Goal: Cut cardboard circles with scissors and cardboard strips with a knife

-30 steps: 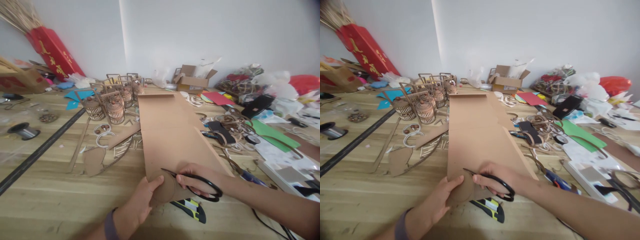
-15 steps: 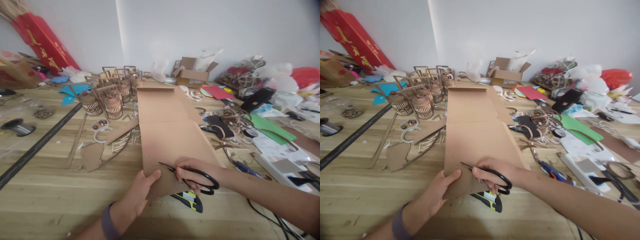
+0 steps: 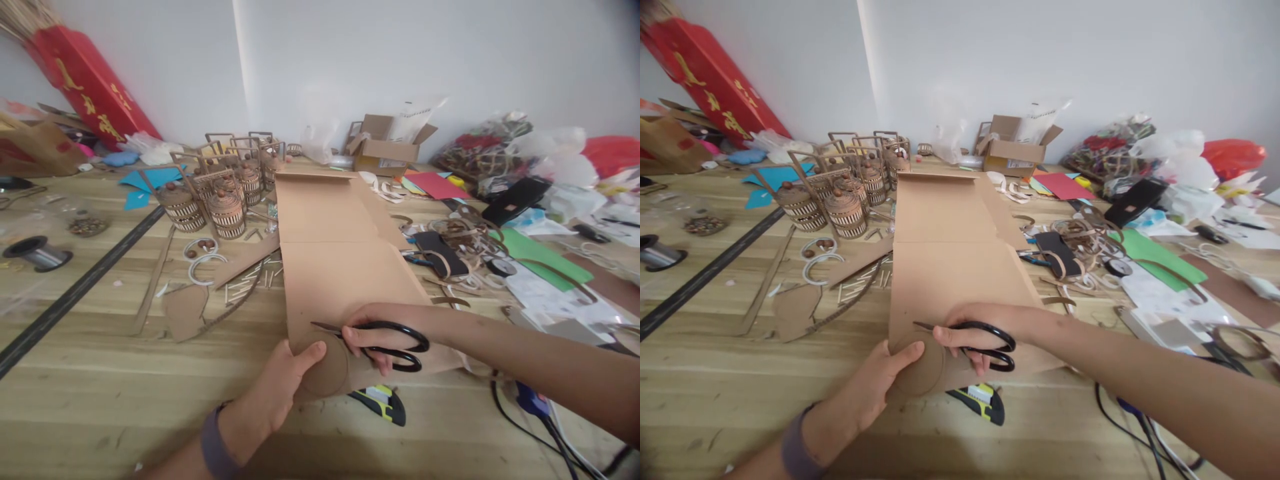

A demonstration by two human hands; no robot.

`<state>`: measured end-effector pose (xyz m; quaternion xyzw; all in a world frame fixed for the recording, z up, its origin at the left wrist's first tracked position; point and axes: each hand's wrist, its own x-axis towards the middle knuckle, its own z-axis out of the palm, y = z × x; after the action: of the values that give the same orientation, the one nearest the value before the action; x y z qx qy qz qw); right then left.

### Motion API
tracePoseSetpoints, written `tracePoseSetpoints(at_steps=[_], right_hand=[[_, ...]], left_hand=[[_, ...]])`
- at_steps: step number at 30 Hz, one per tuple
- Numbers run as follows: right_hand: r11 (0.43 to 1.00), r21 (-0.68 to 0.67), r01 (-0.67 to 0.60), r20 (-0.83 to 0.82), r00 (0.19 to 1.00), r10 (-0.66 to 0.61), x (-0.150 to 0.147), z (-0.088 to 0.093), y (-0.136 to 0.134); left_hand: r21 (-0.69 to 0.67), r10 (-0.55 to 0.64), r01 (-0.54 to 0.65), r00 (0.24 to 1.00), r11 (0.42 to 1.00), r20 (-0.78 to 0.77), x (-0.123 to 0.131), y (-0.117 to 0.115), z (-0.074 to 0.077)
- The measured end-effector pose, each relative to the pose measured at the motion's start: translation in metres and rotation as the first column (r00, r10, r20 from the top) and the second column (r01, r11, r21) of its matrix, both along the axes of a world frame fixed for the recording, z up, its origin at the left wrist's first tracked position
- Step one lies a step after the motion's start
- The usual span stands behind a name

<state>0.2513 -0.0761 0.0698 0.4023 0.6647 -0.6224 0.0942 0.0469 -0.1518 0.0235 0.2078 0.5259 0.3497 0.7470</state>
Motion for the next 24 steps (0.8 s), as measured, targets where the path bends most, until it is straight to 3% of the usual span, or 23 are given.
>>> tracePoseSetpoints(at_steps=[7, 12, 20, 24], right_hand=[[0.996, 0.046, -0.07, 0.016, 0.997, 0.069, 0.004, 0.003, 0.004], [0.993, 0.074, -0.089, -0.038, 0.995, 0.092, 0.005, -0.001, 0.005], [0.998, -0.032, 0.056, -0.165, 0.984, -0.061, 0.004, -0.008, -0.003], [0.996, -0.021, 0.088, -0.165, 0.982, -0.09, 0.005, -0.014, -0.006]], left_hand=[[0.061, -0.023, 0.019, 0.997, 0.998, 0.067, -0.001, 0.003, -0.012], [0.098, -0.046, 0.039, 0.996, 0.994, 0.078, -0.005, 0.005, -0.012], [0.094, -0.052, 0.045, 0.996, 0.995, 0.073, -0.009, 0.008, -0.014], [0.11, -0.07, 0.062, 0.995, 0.992, 0.065, -0.011, 0.008, -0.011]])
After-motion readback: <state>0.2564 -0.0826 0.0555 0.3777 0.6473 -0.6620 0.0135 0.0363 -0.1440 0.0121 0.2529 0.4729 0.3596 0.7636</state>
